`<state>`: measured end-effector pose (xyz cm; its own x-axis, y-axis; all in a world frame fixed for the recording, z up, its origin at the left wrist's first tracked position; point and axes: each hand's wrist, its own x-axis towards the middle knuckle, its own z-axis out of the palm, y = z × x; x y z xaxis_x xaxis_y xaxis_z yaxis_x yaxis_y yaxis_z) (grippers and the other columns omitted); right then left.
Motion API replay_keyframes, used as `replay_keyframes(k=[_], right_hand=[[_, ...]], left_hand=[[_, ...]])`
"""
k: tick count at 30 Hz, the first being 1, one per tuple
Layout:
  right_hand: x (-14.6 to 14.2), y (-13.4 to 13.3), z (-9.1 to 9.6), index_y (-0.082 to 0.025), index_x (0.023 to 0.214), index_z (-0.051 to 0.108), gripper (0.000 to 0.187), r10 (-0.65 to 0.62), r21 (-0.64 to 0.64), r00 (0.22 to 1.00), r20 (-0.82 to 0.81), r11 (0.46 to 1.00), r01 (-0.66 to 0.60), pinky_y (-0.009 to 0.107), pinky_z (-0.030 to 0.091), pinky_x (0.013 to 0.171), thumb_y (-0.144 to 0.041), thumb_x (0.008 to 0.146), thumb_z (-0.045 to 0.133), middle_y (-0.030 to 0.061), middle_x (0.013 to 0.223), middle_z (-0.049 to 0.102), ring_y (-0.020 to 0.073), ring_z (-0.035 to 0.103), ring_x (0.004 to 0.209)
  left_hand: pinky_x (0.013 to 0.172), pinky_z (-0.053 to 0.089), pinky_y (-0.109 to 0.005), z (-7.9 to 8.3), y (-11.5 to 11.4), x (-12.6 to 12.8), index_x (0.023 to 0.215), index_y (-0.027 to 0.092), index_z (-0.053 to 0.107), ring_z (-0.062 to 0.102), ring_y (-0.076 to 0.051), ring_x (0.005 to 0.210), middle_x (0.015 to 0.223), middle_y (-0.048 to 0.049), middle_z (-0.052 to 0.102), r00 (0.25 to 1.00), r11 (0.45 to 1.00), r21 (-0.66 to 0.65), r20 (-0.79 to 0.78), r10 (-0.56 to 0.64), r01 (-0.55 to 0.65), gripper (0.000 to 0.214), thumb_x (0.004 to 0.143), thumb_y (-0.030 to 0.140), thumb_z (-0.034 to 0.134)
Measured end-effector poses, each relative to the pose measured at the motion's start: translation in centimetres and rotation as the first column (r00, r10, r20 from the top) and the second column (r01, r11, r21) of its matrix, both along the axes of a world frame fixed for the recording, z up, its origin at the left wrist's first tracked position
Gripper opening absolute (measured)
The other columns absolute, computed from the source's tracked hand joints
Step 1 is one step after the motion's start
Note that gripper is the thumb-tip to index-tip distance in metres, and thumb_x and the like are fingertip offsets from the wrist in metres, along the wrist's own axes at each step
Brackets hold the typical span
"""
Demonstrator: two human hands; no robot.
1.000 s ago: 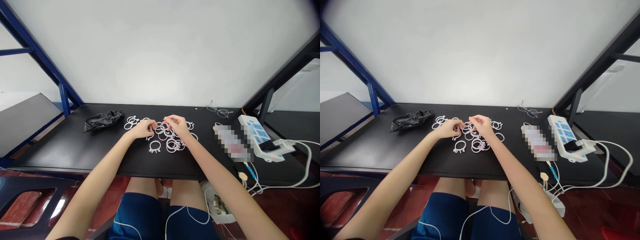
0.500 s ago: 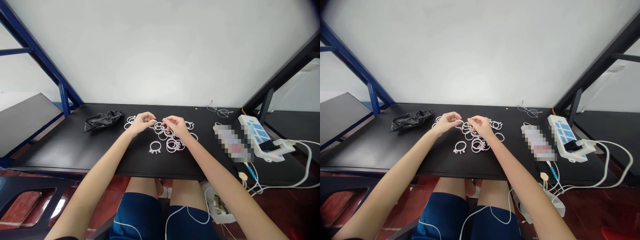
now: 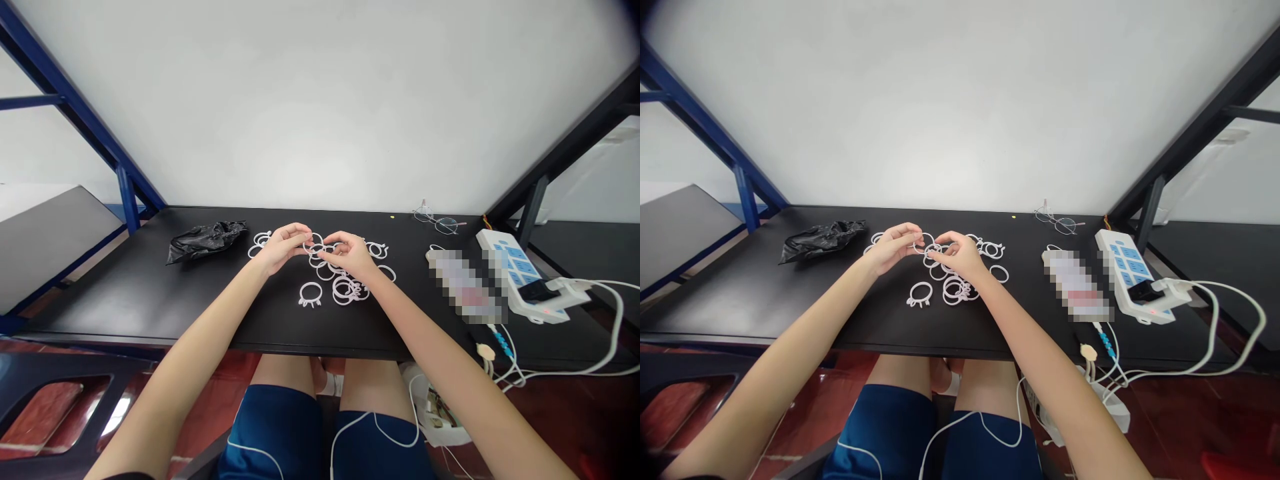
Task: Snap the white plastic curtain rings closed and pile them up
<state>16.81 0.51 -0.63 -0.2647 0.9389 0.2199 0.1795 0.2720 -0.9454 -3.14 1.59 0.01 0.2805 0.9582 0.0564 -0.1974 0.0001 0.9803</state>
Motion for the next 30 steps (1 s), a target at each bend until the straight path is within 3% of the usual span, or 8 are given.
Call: replay_keyframes(k=[5, 10, 15, 20, 25, 30], right_hand=[[-0.26, 0.15, -0.16, -0.017, 0.079, 0.063, 0.036, 0.019, 0.021, 0.998, -0.053, 1.0, -0.018, 0.024, 0.044, 0.047, -0.042, 0.06, 0.081, 0.0042, 0.079, 0.07, 0.0106, 0.057, 0.05], [-0.29, 0.15, -0.16, -0.016, 0.079, 0.067, 0.034, 0.009, 0.017, 0.998, -0.056, 1.0, -0.008, 0.025, 0.046, 0.048, -0.042, 0.063, 0.08, 0.0032, 0.068, 0.068, 0.0118, 0.058, 0.048], [-0.23, 0.03, -0.18, -0.016, 0.075, 0.07, 0.032, -0.006, 0.033, 1.0, 0.027, 0.999, 0.005, 0.026, 0.045, 0.048, -0.045, 0.066, 0.077, 0.0, 0.049, 0.06, 0.0139, 0.058, 0.045], [-0.24, 0.05, -0.27, -0.016, 0.074, 0.07, 0.034, 0.006, 0.017, 1.0, 0.01, 1.0, -0.006, 0.026, 0.045, 0.048, -0.048, 0.065, 0.078, 0.0006, 0.05, 0.061, 0.0141, 0.058, 0.046], [-0.32, 0.16, -0.12, -0.015, 0.071, 0.069, 0.037, 0.018, -0.032, 0.992, -0.123, 0.999, -0.023, 0.026, 0.047, 0.049, -0.048, 0.059, 0.082, 0.0016, 0.059, 0.064, 0.0128, 0.058, 0.048], [-0.41, 0.05, 0.34, -0.015, 0.071, 0.071, 0.036, 0.043, -0.073, 0.983, -0.177, 0.996, -0.057, 0.025, 0.047, 0.047, -0.048, 0.059, 0.082, -0.0002, 0.056, 0.062, 0.0105, 0.054, 0.045]], left_hand=[[0.075, 0.056, -0.03, 0.02, -0.01, 0.17, 0.087, 0.015, 0.06, 0.063, -0.012, 0.079, 0.079, 0.0008, 0.061, 0.999, 0.999, -0.036, 0.046, 0.001, 0.001, 0.031, 0.069, 0.034, 0.078], [0.067, 0.054, -0.024, -0.05, 0.04, 0.11, 0.087, 0.015, 0.062, 0.061, -0.011, 0.076, 0.08, 0.0003, 0.06, 0.997, 0.998, -0.056, 0.075, 0.025, -0.02, 0.03, 0.069, 0.032, 0.079], [0.069, 0.051, -0.023, -0.24, 0.08, 0.26, 0.084, 0.015, 0.062, 0.057, -0.008, 0.068, 0.074, 0.0009, 0.06, 0.998, 1.0, -0.008, 0.061, 0.02, -0.02, 0.027, 0.072, 0.034, 0.077], [0.074, 0.051, -0.027, -0.35, -0.09, 0.62, 0.093, 0.016, 0.064, 0.06, -0.01, 0.075, 0.085, -0.0016, 0.064, 1.0, 0.998, 0.06, -0.029, 0.012, -0.01, 0.031, 0.075, 0.04, 0.074], [0.078, 0.051, -0.027, -0.43, -0.36, 0.84, 0.11, 0.018, 0.065, 0.062, -0.014, 0.085, 0.098, -0.0038, 0.065, 0.991, 0.985, 0.152, -0.111, -0.069, 0.085, 0.044, 0.07, 0.031, 0.079], [0.084, 0.052, -0.033, -0.68, -0.16, 0.85, 0.108, 0.015, 0.068, 0.065, -0.018, 0.089, 0.099, -0.0067, 0.068, 0.994, 0.988, 0.153, -0.106, -0.02, 0.037, 0.042, 0.072, 0.035, 0.078]])
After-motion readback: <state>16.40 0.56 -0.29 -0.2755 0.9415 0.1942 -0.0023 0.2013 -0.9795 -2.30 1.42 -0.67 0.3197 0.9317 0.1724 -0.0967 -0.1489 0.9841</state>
